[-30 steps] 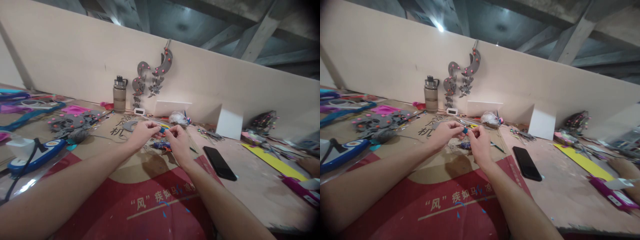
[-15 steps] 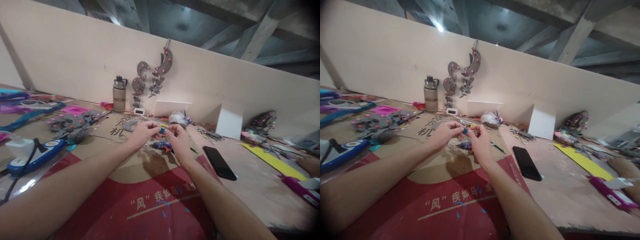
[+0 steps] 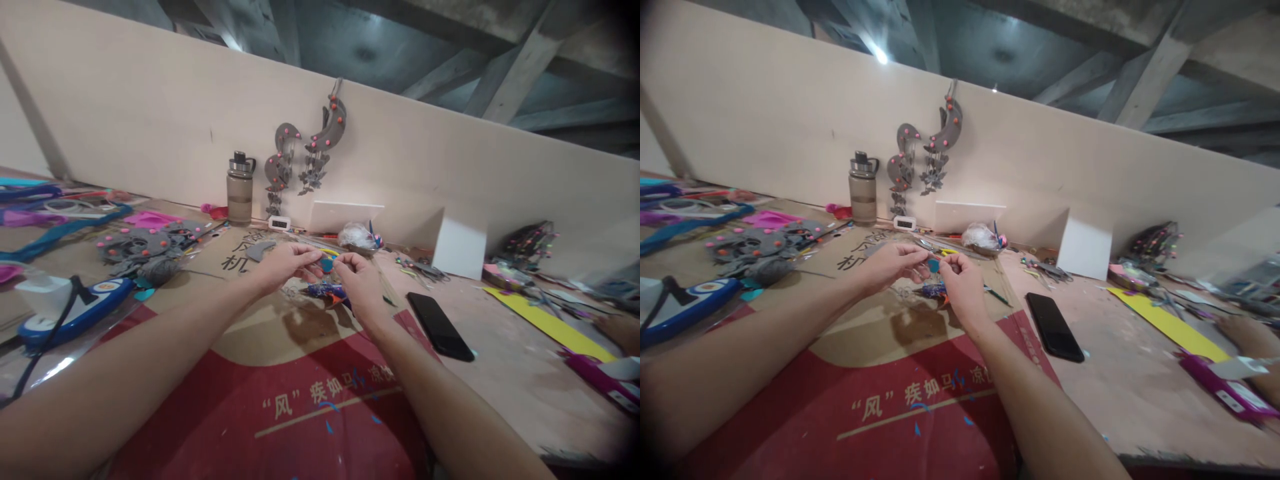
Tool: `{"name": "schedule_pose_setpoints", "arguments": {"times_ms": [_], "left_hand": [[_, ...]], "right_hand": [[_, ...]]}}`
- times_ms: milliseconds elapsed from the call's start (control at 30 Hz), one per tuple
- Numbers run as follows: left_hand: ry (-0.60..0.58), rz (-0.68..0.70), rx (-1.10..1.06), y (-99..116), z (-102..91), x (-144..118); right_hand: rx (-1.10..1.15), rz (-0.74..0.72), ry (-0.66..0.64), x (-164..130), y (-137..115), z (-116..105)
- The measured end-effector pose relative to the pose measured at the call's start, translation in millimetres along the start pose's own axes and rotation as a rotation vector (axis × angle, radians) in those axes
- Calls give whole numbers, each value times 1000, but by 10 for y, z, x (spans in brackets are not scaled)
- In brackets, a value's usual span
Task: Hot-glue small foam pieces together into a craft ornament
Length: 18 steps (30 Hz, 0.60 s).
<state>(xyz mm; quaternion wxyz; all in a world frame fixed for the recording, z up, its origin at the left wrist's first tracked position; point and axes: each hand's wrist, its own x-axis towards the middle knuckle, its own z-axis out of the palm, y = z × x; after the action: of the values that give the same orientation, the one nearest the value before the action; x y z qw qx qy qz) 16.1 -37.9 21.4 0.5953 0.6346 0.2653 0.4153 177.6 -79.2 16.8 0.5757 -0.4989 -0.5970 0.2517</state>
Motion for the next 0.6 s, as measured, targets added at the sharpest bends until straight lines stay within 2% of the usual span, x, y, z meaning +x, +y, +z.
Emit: {"name": "schedule_pose_setpoints", "arguments": {"times_ms": [233, 433, 600], "left_hand": [[0, 81, 229, 77, -7, -20], [29, 150, 483, 95, 35, -41], [95, 341, 792, 130, 66, -50]], "right_hand": [[-148, -55, -30, -64, -85, 4], [-273, -172, -52, -96, -55, 6], [-374, -246, -48, -96, -36, 0]]}}
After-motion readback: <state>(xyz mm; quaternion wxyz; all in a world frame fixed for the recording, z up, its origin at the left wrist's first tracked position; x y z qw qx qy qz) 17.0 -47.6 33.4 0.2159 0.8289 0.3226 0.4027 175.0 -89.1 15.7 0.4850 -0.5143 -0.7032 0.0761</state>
